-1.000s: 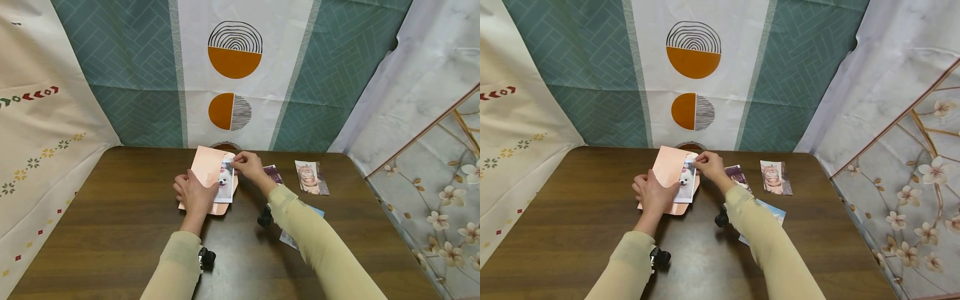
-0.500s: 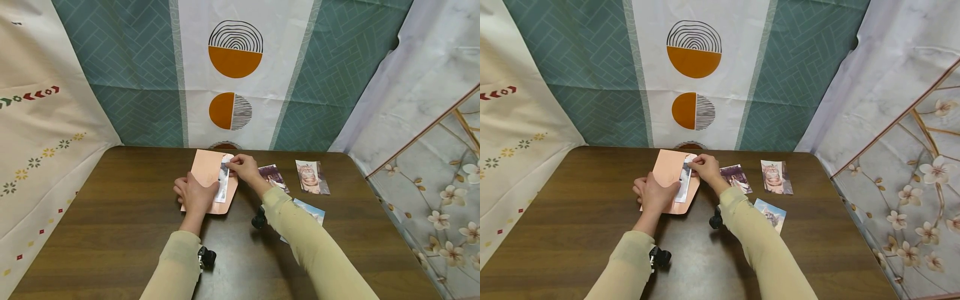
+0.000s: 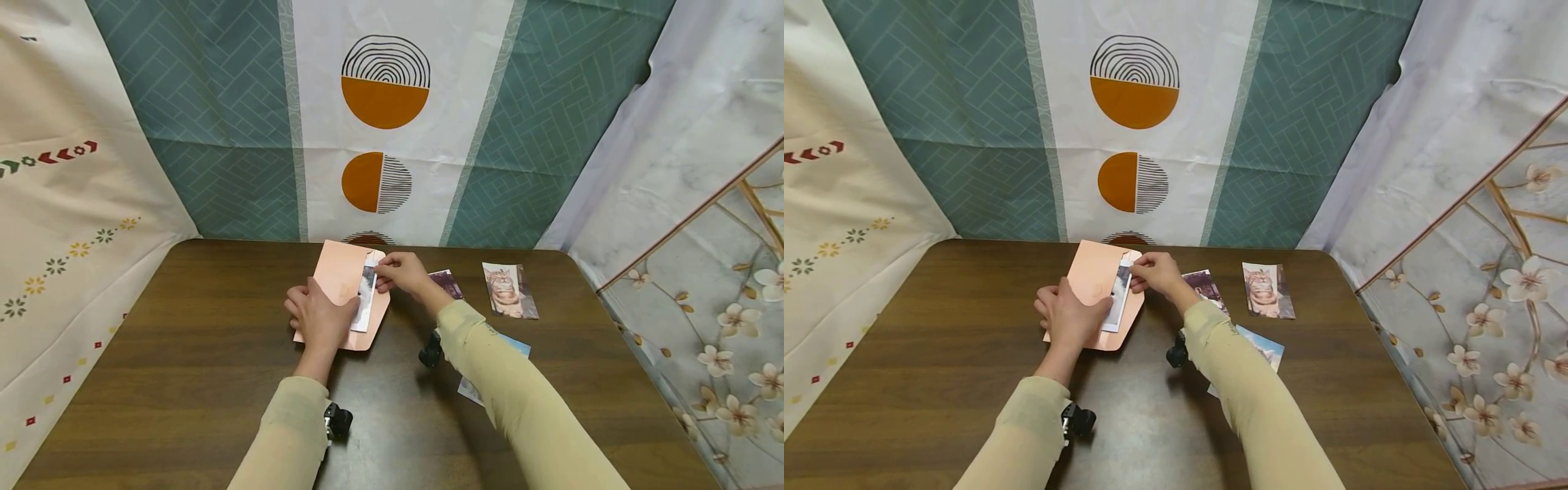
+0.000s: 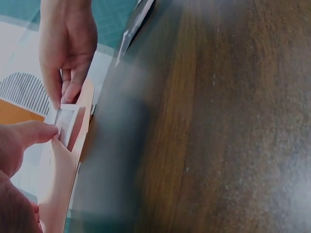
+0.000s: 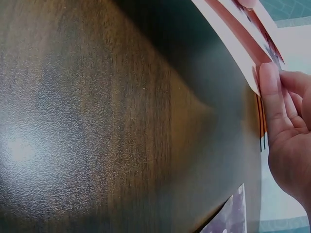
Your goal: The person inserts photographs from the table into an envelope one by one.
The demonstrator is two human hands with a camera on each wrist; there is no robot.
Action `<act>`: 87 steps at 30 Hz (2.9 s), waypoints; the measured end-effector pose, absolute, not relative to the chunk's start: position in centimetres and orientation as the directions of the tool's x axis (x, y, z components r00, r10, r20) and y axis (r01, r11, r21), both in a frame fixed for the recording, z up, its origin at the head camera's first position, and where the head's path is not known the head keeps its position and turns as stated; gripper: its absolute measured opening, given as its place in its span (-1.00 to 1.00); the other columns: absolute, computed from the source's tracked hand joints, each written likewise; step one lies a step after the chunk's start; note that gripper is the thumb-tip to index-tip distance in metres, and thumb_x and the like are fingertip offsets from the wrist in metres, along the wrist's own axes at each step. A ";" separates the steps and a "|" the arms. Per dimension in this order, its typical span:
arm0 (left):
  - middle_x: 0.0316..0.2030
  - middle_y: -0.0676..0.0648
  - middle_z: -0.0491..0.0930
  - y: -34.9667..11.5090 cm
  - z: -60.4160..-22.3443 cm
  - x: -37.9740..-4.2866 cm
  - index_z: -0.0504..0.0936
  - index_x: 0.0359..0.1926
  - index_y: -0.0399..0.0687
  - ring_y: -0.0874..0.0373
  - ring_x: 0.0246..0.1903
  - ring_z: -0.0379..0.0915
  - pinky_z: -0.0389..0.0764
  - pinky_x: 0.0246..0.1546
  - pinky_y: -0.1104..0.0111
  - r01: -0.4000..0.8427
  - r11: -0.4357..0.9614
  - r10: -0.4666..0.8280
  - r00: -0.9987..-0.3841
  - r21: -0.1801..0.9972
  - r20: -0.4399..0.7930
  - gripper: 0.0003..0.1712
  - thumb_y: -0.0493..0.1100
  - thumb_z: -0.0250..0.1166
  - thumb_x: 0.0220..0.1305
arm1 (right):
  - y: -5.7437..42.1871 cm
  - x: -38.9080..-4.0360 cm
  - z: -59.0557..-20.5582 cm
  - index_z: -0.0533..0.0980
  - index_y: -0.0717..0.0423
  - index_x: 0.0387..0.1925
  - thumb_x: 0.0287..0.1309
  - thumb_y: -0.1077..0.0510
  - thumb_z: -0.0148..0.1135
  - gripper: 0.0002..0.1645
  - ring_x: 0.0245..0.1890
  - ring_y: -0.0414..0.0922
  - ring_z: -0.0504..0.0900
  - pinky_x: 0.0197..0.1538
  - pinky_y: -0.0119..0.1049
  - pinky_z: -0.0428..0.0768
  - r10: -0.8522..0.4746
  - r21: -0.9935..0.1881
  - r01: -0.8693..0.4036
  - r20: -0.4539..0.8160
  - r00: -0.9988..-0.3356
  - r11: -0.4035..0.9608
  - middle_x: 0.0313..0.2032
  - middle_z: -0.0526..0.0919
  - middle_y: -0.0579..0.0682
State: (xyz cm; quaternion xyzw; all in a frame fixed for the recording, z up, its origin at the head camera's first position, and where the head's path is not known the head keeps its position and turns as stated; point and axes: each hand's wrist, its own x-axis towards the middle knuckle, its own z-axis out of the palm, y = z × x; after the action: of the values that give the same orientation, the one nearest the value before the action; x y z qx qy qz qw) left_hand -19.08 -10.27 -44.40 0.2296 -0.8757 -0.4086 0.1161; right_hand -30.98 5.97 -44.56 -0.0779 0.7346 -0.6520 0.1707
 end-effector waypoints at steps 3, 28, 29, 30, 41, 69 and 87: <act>0.26 -0.40 0.19 -10.2 -44.2 -19.1 0.22 0.58 -0.36 -0.33 0.32 0.04 0.33 0.17 -0.28 -0.305 0.562 -0.494 -0.870 0.769 0.015 0.22 0.18 0.59 0.10 | 5.8 -30.9 -44.4 0.57 0.49 -0.09 0.43 0.42 0.27 -0.88 -0.57 -0.18 0.73 -0.36 -0.27 0.77 -0.341 -0.983 0.111 -0.154 -0.927 0.143 -0.49 0.70 0.06; 0.25 -0.43 0.17 -9.9 -43.6 -19.0 0.22 0.57 -0.41 -0.33 0.31 0.01 0.32 0.21 -0.31 -0.308 0.516 -0.481 -0.876 0.799 -0.027 0.20 0.14 0.57 0.12 | 4.9 -30.6 -44.8 0.62 0.52 -0.12 0.42 0.45 0.24 -0.87 -0.55 -0.19 0.76 -0.32 -0.29 0.77 -0.349 -0.986 0.117 -0.153 -0.924 0.123 -0.48 0.75 0.09; 0.25 -0.43 0.17 -10.0 -43.6 -19.0 0.22 0.57 -0.41 -0.33 0.31 0.01 0.32 0.21 -0.30 -0.308 0.515 -0.481 -0.876 0.800 -0.027 0.20 0.14 0.58 0.12 | 4.8 -30.6 -44.7 0.62 0.52 -0.12 0.42 0.44 0.24 -0.87 -0.54 -0.18 0.76 -0.32 -0.29 0.77 -0.350 -0.985 0.120 -0.156 -0.924 0.124 -0.48 0.76 0.09; 0.25 -0.44 0.17 -10.0 -43.6 -19.0 0.22 0.57 -0.41 -0.34 0.32 0.00 0.32 0.21 -0.30 -0.308 0.513 -0.482 -0.876 0.801 -0.028 0.20 0.14 0.58 0.12 | 4.8 -30.6 -44.6 0.62 0.53 -0.12 0.42 0.44 0.24 -0.87 -0.54 -0.18 0.77 -0.32 -0.29 0.78 -0.351 -0.985 0.122 -0.159 -0.923 0.125 -0.48 0.75 0.08; 0.25 -0.43 0.17 -10.3 -43.8 -19.2 0.19 0.58 -0.41 -0.34 0.32 0.01 0.30 0.21 -0.30 -0.321 0.541 -0.486 -0.873 0.777 -0.023 0.22 0.14 0.59 0.13 | 5.9 -30.8 -43.4 0.64 0.49 -0.09 0.43 0.36 0.30 -0.83 -0.44 -0.15 0.81 -0.21 -0.20 0.80 -0.393 -0.980 0.123 -0.177 -0.902 0.158 -0.38 0.78 0.12; 0.25 -0.41 0.19 -11.0 -44.4 -19.4 0.21 0.57 -0.38 -0.33 0.31 0.03 0.34 0.16 -0.26 -0.332 0.561 -0.496 -0.868 0.758 -0.012 0.20 0.15 0.59 0.13 | 17.5 -33.3 -39.8 0.58 0.32 0.29 0.41 0.16 0.40 -0.48 0.21 0.19 0.70 0.29 0.07 0.60 -0.434 -0.593 -0.334 -0.029 -0.901 0.733 0.19 0.70 0.31; 0.25 -0.41 0.18 -10.8 -44.8 -19.6 0.20 0.58 -0.37 -0.33 0.32 0.02 0.33 0.14 -0.26 -0.343 0.572 -0.487 -0.873 0.745 -0.027 0.22 0.17 0.59 0.13 | 21.0 -33.3 -42.4 0.43 0.30 0.47 0.40 0.09 0.44 -0.26 0.43 0.30 0.46 0.46 0.21 0.40 -0.392 -0.477 -0.318 -0.061 -0.918 0.819 0.40 0.52 0.33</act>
State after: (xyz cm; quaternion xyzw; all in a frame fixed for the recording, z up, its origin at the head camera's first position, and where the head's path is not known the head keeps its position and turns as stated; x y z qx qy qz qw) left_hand -19.57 -10.83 -44.82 0.2354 -0.8819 -0.3982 0.0907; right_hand -33.30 20.96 -42.41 -0.1867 0.9506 -0.2354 0.0781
